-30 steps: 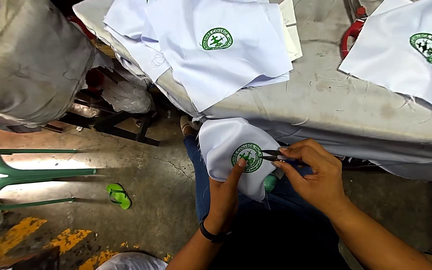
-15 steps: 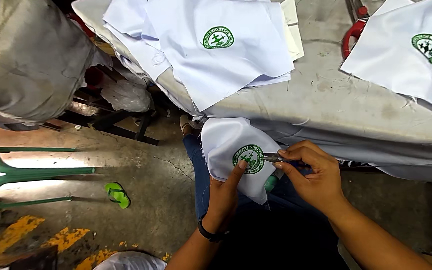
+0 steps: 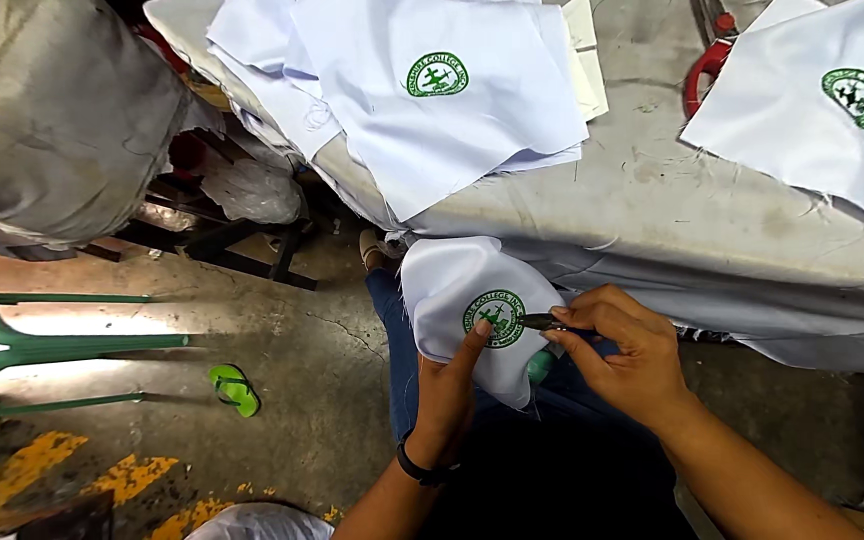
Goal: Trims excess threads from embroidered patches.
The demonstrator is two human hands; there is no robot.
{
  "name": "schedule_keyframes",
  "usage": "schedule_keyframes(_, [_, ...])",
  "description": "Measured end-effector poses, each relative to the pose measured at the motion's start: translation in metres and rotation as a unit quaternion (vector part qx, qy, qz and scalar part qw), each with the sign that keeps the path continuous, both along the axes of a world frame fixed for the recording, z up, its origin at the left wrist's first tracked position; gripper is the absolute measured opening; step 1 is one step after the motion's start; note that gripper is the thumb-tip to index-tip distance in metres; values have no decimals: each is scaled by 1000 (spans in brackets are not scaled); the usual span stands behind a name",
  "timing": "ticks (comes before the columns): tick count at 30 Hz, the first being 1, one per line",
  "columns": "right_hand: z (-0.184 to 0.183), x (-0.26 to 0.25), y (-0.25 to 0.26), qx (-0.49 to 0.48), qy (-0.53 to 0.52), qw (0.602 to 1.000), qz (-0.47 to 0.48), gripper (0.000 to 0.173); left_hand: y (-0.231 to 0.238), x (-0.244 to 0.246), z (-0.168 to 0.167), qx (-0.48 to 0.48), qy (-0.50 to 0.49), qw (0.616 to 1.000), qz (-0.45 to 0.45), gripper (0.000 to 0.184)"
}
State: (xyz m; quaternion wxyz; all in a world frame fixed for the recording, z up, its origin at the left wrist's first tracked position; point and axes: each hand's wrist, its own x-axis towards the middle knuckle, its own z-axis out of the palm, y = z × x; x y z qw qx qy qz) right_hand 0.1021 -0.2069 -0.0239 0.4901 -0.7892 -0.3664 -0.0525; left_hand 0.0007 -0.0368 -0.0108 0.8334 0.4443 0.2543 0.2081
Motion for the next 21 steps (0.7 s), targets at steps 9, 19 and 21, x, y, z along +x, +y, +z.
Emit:
schedule_keyframes(9, [9, -7, -4, -9, 76, 997, -30, 21, -2, 3, 1, 22, -2, 999, 28, 28])
schedule_keyframes(19, [9, -11, 4, -6, 4, 998, -67, 20, -3, 3, 1, 37, 6, 999, 30, 30])
schedule_keyframes(21, [8, -12, 4, -8, 7, 998, -70, 20, -3, 3, 1, 33, 4, 999, 30, 30])
